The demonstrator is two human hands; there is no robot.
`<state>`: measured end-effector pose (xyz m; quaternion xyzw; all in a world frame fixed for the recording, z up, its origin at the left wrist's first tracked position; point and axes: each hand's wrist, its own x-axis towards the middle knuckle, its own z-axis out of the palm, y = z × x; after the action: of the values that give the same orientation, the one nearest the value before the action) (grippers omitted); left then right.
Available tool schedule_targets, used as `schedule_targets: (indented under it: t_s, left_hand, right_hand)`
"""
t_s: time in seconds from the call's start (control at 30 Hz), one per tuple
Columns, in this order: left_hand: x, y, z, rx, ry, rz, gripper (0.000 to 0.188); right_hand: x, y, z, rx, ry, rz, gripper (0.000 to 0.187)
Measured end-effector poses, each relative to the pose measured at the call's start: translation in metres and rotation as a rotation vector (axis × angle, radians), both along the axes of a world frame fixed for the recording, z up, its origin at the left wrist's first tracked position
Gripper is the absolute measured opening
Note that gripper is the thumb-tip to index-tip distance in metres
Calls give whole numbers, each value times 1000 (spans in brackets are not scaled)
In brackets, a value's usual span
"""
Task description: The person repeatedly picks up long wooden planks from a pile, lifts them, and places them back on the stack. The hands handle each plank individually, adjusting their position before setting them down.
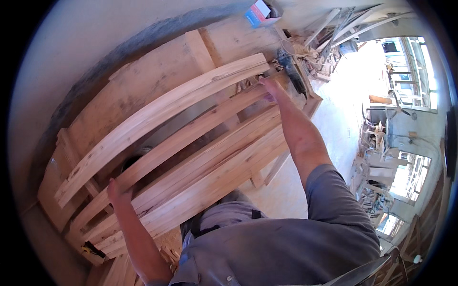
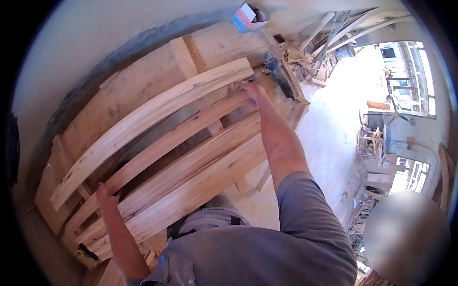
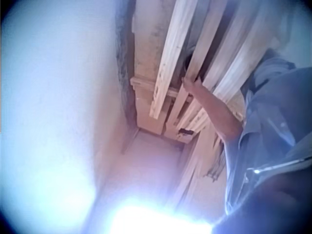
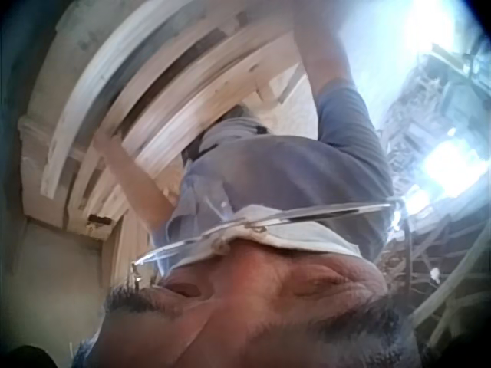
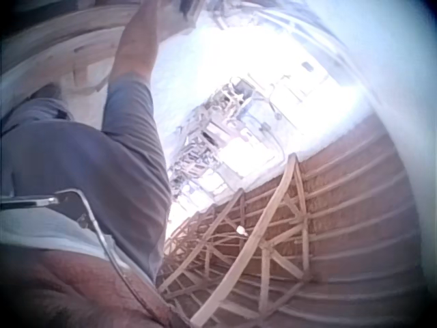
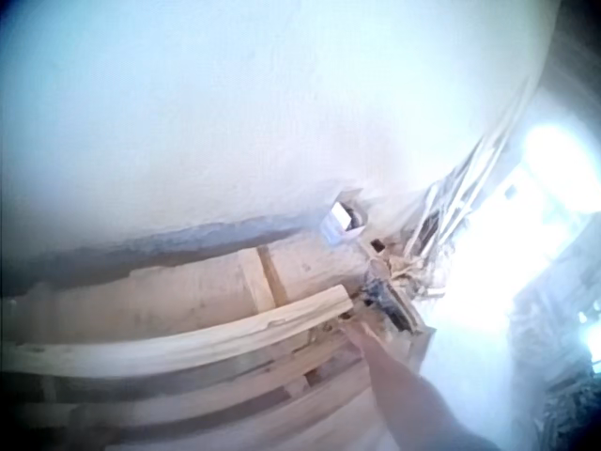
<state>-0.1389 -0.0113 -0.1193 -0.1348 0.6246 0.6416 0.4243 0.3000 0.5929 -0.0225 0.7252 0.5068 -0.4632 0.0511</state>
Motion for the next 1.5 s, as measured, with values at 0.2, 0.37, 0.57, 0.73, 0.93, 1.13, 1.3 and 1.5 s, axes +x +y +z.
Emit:
schedule_targets:
  t_s: [0.2, 0.37, 0.57, 0.73, 0.93, 1.13, 1.3, 1.5]
  left_hand:
    - [26, 50, 5, -179, -22, 259, 52]
    - [22, 75, 59, -313, -145, 789, 43]
    - [44, 68, 91, -75, -209, 792, 35]
    - [60, 36, 67, 398, -99, 774, 25]
    - [64, 62, 156, 635, -153, 1057, 57]
    - [62, 48, 154, 1136, 27, 851, 90]
    - [57, 45, 175, 1108, 3, 925, 95]
    - [50, 37, 179, 1261, 4, 861, 93]
  right_hand:
    - [29, 27, -41, 69, 155, 285, 58]
    - [30, 26, -54, 98, 256, -178, 55]
    - [93, 47, -53, 73, 560, -198, 40]
    - [102, 43, -42, -120, 1056, -297, 35]
    - [117, 19, -14, 44, 1247, -434, 36]
    - [120, -2, -5, 588, 1026, 60, 40]
    - [91, -24, 29, 276, 1330, -503, 44]
    - [120, -11, 6, 289, 1416, -314, 41]
